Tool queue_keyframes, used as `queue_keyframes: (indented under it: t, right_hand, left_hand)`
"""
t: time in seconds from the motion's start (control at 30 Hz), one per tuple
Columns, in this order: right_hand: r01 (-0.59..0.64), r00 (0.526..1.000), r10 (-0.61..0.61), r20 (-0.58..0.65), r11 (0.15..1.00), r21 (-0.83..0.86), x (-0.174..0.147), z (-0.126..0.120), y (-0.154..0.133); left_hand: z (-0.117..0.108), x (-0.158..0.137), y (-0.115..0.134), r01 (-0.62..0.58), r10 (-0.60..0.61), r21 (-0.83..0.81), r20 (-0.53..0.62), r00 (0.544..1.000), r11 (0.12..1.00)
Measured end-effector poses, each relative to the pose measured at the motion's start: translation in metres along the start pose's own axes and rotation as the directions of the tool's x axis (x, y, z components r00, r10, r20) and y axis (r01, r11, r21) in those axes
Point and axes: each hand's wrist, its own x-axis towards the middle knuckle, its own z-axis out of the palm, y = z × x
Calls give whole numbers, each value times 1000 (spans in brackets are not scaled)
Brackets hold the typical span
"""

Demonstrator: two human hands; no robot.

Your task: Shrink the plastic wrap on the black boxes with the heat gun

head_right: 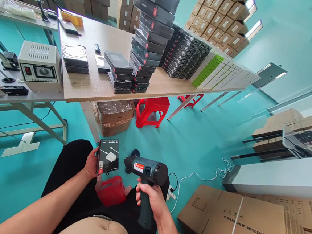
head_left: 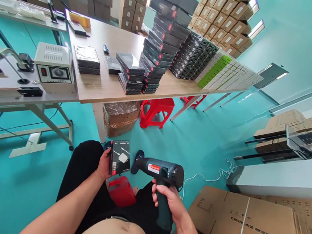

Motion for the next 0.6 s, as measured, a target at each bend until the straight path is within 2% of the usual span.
queue_keyframes:
  t: [0.13, 0.17, 0.23, 0.3, 0.37, 0.47, 0.6]
  right_hand:
    - [-79, 982, 65, 179, 994, 72, -10, -6, 14]
    - [-77, 982, 57, 178, 991, 107, -10, -7, 16]
    - [-46, 995, 23, 100, 970, 238, -5, -8, 17]
    - [-18, 1000, 11, 18, 916, 400, 4, -10, 16]
    - [-21, 1000, 22, 4, 858, 513, 14, -13, 12]
    - [-55, 998, 35, 46, 828, 558, 22, -16, 5]
    - [-74, 996, 34, 82, 827, 557, 23, -12, 1]
  left_hand:
    - [3, -1, 0, 18, -18, 1, 31, 999, 1000]
    - [5, -2, 0, 36, -37, 11, 26, 999, 999]
    - [10, -5, -1, 101, -102, 36, 17, 995, 994]
    - [13, -9, -3, 187, -189, 59, 22, 982, 981]
    - [14, -12, -4, 253, -256, 72, 36, 966, 965]
    - [14, -13, -6, 285, -289, 88, 30, 957, 954]
    - [13, -12, -8, 301, -305, 113, 20, 952, 947]
